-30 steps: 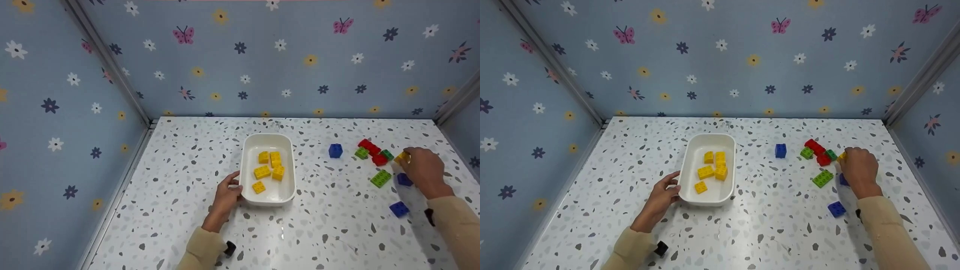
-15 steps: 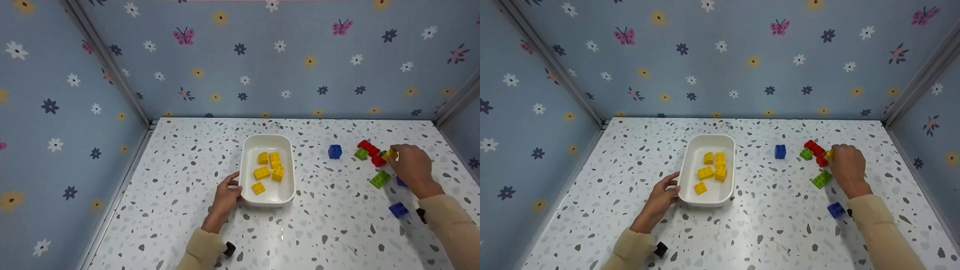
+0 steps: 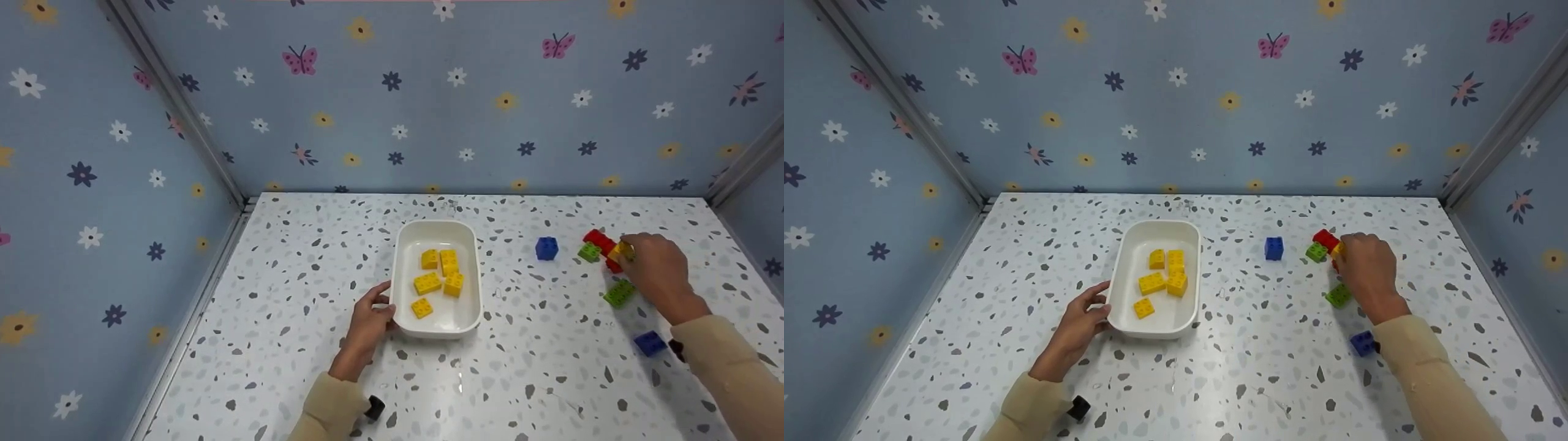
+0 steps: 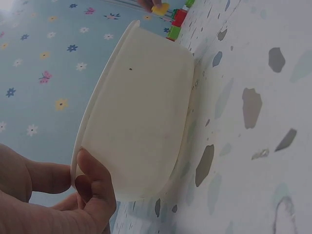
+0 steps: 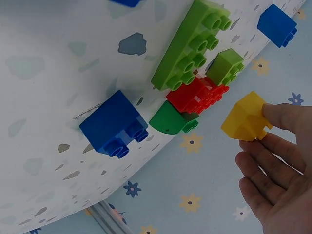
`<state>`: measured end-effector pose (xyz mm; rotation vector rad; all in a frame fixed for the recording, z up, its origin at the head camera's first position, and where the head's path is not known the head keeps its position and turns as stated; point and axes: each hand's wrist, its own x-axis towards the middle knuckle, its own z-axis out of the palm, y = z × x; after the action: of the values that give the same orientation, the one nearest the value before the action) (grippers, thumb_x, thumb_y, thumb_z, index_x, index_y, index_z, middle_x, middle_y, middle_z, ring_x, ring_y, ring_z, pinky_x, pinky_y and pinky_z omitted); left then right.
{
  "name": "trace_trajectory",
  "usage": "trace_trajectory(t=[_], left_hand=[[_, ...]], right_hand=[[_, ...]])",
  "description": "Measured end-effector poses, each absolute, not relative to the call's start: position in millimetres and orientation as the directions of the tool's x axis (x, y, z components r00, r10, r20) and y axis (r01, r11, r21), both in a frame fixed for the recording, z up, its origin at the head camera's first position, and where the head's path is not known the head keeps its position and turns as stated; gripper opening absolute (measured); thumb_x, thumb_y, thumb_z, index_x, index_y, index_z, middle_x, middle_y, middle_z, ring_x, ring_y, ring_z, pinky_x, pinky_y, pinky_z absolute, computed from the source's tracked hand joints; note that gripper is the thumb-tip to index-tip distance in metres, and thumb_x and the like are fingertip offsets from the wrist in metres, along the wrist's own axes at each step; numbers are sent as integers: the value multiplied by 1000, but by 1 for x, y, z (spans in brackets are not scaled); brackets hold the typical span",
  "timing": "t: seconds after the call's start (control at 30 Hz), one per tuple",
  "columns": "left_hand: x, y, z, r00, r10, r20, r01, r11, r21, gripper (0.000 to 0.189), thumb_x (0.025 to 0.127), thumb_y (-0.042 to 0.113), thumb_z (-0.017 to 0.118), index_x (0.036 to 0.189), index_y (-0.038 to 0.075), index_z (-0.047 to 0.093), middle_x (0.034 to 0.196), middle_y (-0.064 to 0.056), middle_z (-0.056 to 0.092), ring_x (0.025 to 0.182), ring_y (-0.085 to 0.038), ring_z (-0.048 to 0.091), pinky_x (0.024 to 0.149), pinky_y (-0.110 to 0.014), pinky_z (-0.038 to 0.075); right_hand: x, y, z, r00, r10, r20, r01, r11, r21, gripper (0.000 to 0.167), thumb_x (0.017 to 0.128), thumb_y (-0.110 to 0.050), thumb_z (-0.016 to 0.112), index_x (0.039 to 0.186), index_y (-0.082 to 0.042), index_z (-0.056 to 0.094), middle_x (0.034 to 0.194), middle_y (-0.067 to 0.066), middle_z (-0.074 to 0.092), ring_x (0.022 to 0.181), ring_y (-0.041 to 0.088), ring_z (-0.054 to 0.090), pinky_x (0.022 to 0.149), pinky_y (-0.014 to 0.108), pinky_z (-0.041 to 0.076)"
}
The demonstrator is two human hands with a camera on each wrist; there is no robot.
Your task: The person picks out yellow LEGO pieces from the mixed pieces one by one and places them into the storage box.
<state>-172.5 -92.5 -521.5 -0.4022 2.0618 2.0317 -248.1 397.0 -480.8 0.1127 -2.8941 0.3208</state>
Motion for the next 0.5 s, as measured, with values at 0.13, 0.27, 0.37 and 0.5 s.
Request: trace_trajectory(t=[0.13,0.27,0.37,0.5], left_hand=[[-172,-93,-522,-940,-39,-339,-339,7,941,52,106,-1,54,157,8,49,127,-17,52,99,-27,63,75,-28,55],[-172,-93,-522,-940,-43,-339,-339,7,941,52,106,-1,54,157,7,49,127,-18,53,101,-28,64,75,-29,56],[-173,-92,-522,-939,-44,-342,-342,4,940,52,106,-1,54,157,8,49,127,-18,53,100,-27,64,76,-29,56],[-173,-93,-522,-940,-39,-338,-339,4,941,52,107,-1,53,157,9,49,127,-18,53,96,-26,62,75,-30,56]], right_hand=[[-248,390,-483,-953,-101,285,-165,963,-211,36,88,0,80,119,15,69,111,37,68,97,54,63,84,68,53],[-248,384,-484,-933,-144,330,-219,955,-200,33,86,0,82,115,14,72,107,36,70,94,52,65,80,67,55],[-248,379,-484,-930,-159,332,-232,954,-192,34,86,0,83,115,15,72,106,36,71,93,51,65,81,65,55],[-249,372,-483,-925,-183,334,-250,953,-170,31,85,1,83,111,15,73,103,35,72,92,51,66,82,65,56]])
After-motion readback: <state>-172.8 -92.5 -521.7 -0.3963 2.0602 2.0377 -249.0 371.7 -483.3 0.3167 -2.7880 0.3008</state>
